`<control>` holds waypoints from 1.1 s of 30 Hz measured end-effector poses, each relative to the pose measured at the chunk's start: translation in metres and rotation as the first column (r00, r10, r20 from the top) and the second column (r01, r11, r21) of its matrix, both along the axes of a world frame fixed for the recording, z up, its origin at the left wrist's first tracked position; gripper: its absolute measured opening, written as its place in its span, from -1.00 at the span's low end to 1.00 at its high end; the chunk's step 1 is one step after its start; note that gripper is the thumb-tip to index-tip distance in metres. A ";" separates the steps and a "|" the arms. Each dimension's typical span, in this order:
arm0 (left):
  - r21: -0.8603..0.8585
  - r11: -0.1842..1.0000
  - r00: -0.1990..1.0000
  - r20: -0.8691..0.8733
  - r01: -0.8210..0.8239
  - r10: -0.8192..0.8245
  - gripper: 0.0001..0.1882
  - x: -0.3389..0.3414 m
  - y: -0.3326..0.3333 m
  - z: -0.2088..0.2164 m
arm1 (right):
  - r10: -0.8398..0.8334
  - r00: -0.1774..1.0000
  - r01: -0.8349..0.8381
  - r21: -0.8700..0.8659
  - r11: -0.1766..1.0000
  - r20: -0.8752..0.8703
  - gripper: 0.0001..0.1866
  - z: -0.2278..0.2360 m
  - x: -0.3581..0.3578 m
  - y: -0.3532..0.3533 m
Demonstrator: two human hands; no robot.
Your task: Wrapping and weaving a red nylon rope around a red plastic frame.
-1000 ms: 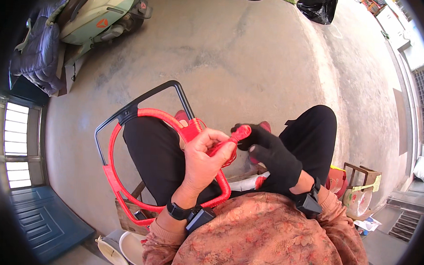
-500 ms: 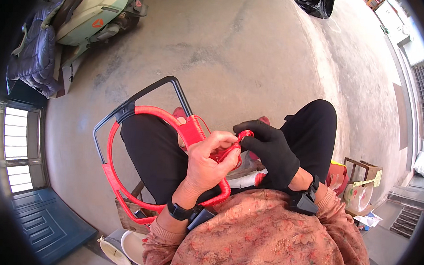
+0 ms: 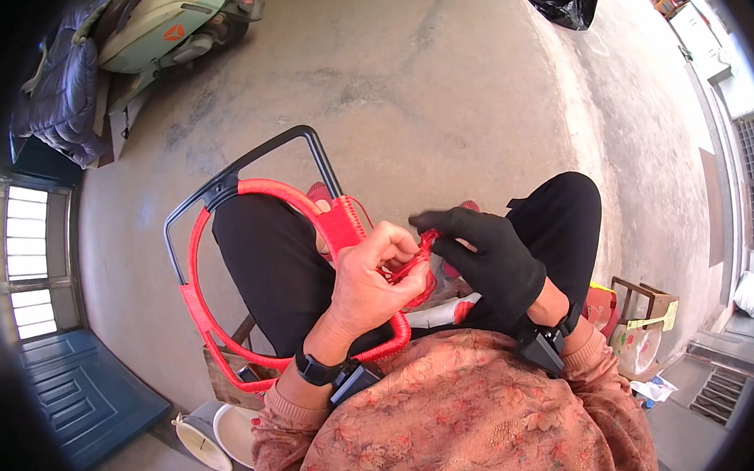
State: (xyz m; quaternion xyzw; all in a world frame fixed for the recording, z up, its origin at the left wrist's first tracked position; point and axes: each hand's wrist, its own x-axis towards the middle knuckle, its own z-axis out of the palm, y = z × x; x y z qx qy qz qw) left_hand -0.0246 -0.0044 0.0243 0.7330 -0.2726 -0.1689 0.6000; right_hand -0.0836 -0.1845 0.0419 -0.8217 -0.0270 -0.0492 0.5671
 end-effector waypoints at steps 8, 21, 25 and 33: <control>0.063 0.998 0.999 0.047 -0.018 0.016 -0.77 -0.001 -0.003 -0.002 | -0.011 0.997 -0.019 -0.359 0.933 -0.083 -0.90 0.007 -0.002 -0.002; -0.177 0.976 0.947 -0.315 -0.129 0.068 -0.78 0.000 -0.004 0.003 | 0.032 0.931 0.197 0.576 0.793 -0.362 -0.59 -0.026 0.001 0.011; 0.003 1.000 0.980 -0.196 0.029 -0.028 -0.75 0.001 0.000 -0.008 | -0.142 0.926 0.379 0.853 0.358 -0.351 -0.61 -0.026 0.000 0.003; 0.142 0.988 0.996 0.060 0.062 -0.071 -0.92 -0.004 -0.005 -0.009 | 0.012 0.913 0.394 0.890 0.229 -0.408 -0.61 -0.038 -0.002 0.000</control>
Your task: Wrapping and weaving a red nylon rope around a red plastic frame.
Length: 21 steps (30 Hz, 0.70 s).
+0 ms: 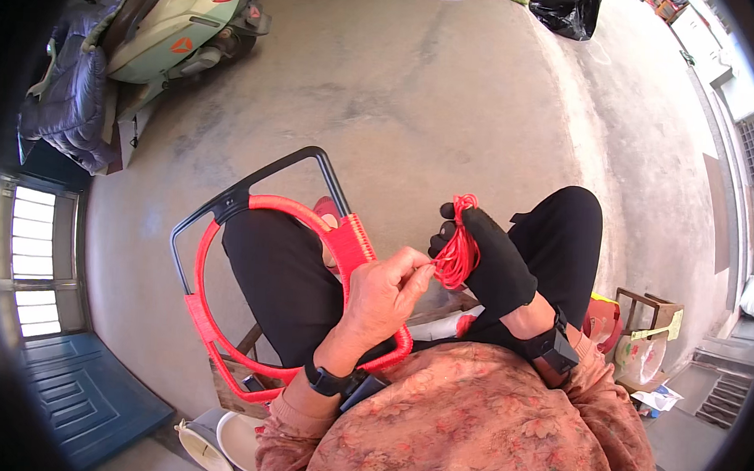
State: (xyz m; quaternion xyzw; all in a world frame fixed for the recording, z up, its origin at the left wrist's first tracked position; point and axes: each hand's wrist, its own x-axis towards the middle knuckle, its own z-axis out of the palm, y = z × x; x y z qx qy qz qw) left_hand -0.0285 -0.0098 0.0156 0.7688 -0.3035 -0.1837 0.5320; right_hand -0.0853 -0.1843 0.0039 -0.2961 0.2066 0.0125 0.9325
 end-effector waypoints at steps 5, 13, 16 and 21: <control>-0.038 0.998 0.999 -0.015 0.042 -0.042 -0.89 -0.003 -0.002 0.010 | -0.206 0.976 0.205 -0.017 0.979 -0.077 -0.67 -0.010 0.010 -0.008; -0.159 0.975 0.897 0.389 -0.158 0.209 -0.97 0.003 0.011 0.027 | -0.324 0.946 0.312 -0.363 0.878 0.029 -0.50 -0.012 0.026 -0.131; -0.423 0.696 0.769 -0.005 -0.581 0.639 -0.75 0.015 0.021 0.004 | -0.332 0.943 0.295 -0.532 0.794 0.028 -0.40 -0.009 -0.010 -0.188; -0.370 0.530 0.606 -0.695 -0.763 0.387 -0.81 0.019 0.024 -0.009 | -0.355 0.935 0.247 -0.762 0.599 0.023 -0.22 -0.010 -0.069 -0.224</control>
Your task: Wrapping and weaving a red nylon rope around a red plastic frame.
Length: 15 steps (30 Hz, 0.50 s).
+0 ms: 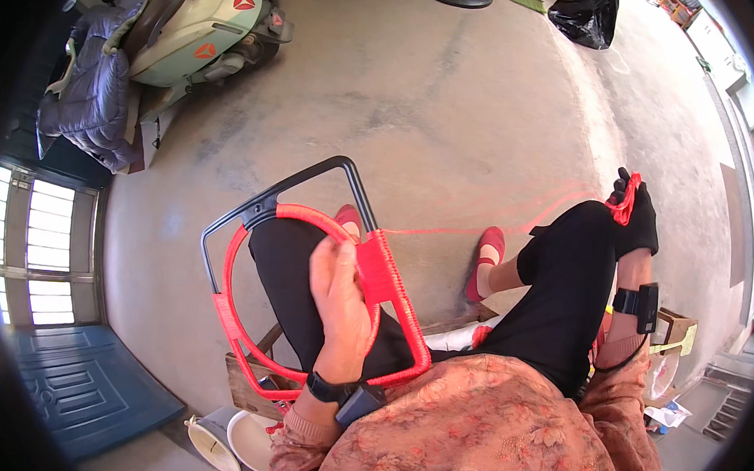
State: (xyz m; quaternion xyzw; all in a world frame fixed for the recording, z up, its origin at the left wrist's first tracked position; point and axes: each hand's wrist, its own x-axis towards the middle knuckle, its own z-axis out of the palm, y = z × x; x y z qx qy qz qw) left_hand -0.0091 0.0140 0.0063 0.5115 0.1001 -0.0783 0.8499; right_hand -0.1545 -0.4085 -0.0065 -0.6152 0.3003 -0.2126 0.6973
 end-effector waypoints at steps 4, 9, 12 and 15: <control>-0.122 0.981 0.963 -0.207 0.151 -0.174 -0.76 0.002 0.002 -0.019 | 0.145 0.974 -0.195 0.316 0.929 0.176 -0.66 0.025 0.037 0.058; -0.162 0.846 0.817 -0.220 0.508 -0.533 -0.95 0.012 0.012 0.010 | 0.450 0.887 -0.460 -0.094 0.883 -0.106 -0.67 0.043 0.074 0.136; -0.216 0.874 0.839 -0.256 0.434 -0.480 -0.95 0.009 -0.001 0.009 | 0.423 0.900 -0.380 -0.664 0.644 -0.105 -0.73 0.043 0.101 0.168; -0.110 0.939 0.902 -0.259 0.327 -0.345 -0.82 -0.002 -0.015 -0.004 | 0.392 0.876 -0.325 -0.944 0.051 -0.280 -0.70 0.068 0.134 0.199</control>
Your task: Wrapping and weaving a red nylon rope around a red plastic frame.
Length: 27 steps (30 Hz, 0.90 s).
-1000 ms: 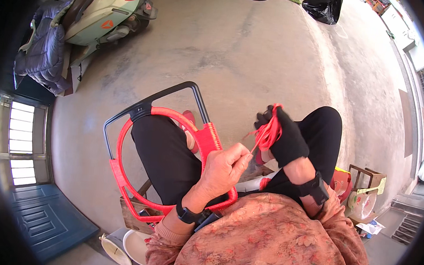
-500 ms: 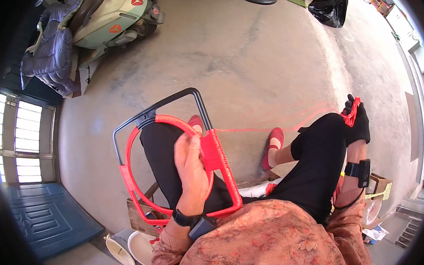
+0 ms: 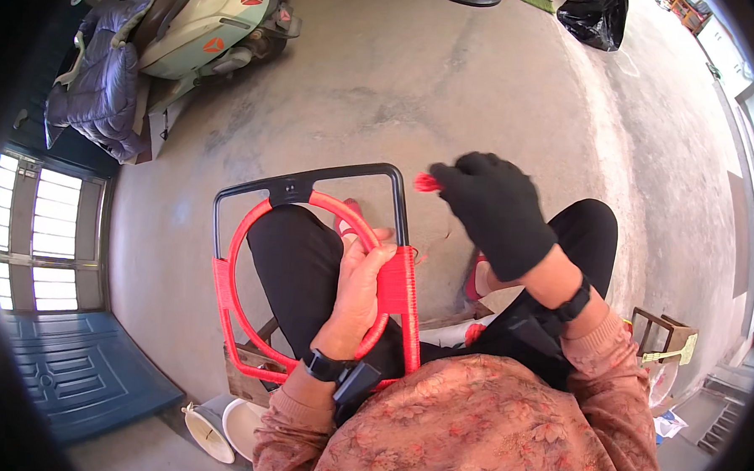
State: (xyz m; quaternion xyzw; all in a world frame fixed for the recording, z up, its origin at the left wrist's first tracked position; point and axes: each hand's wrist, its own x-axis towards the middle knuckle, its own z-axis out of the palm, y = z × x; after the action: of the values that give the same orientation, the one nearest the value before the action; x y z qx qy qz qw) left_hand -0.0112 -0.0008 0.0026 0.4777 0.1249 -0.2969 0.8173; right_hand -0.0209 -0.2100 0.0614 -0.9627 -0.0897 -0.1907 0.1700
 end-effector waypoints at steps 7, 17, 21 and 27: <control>0.137 0.974 0.952 0.273 -0.180 0.138 -0.68 0.004 -0.008 0.000 | 0.313 0.934 -0.357 -0.377 0.855 -0.174 -0.75 -0.003 0.032 0.053; -0.108 0.992 0.997 0.027 0.070 -0.067 -0.78 0.008 0.002 -0.006 | -0.043 0.990 0.120 0.669 0.733 -0.131 -0.73 -0.043 -0.005 0.022; -0.128 0.981 0.989 0.006 0.149 -0.149 -0.77 0.008 0.001 -0.001 | 0.285 0.814 0.312 0.796 0.519 -0.505 -0.69 -0.079 -0.015 0.023; 0.013 0.984 0.983 0.058 0.176 -0.176 -0.89 0.003 0.004 -0.006 | 0.176 0.920 0.268 0.892 0.365 -0.349 -0.82 -0.048 -0.021 0.001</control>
State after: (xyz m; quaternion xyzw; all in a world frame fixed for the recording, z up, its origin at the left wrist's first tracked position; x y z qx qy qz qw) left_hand -0.0082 0.0035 -0.0036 0.4988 0.0593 -0.3534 0.7892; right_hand -0.0415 -0.2086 0.0130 -0.7168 0.0964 -0.0183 0.6903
